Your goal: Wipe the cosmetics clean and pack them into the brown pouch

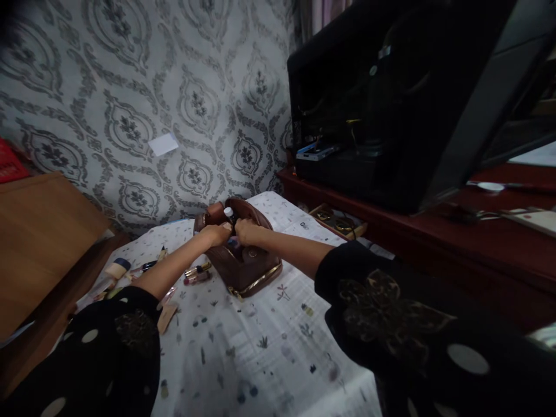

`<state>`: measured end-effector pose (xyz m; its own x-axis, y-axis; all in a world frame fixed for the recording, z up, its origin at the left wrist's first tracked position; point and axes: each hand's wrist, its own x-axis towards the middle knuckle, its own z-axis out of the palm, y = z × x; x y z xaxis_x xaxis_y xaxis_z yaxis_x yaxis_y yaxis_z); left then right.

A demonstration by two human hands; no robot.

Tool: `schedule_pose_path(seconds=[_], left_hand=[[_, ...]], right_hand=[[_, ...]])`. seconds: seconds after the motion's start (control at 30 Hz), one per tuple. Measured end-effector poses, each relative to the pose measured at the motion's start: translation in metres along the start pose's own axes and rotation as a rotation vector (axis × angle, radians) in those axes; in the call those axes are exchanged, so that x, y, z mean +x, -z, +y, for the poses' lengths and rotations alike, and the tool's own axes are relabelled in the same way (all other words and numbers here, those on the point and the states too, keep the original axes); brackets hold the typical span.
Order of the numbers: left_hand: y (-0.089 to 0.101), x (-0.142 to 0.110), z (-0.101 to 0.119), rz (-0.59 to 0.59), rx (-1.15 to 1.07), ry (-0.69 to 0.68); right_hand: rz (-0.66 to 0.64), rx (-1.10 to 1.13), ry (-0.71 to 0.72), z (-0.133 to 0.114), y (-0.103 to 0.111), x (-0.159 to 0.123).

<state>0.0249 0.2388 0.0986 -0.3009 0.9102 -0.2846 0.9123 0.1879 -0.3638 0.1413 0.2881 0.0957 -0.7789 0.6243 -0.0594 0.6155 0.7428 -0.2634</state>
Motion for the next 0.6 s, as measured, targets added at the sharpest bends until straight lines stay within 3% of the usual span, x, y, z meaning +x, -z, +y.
schedule_pose_path(seconds=[0.33,0.6], left_hand=[[-0.006,-0.004,-0.003,0.059,-0.027,-0.039],[-0.008,-0.006,-0.001,0.123,-0.07,-0.035]], right_hand=[[0.224,-0.016,0.035,-0.007,0.019,-0.005],[0.276,-0.069,0.079,-0.006,0.018,0.013]])
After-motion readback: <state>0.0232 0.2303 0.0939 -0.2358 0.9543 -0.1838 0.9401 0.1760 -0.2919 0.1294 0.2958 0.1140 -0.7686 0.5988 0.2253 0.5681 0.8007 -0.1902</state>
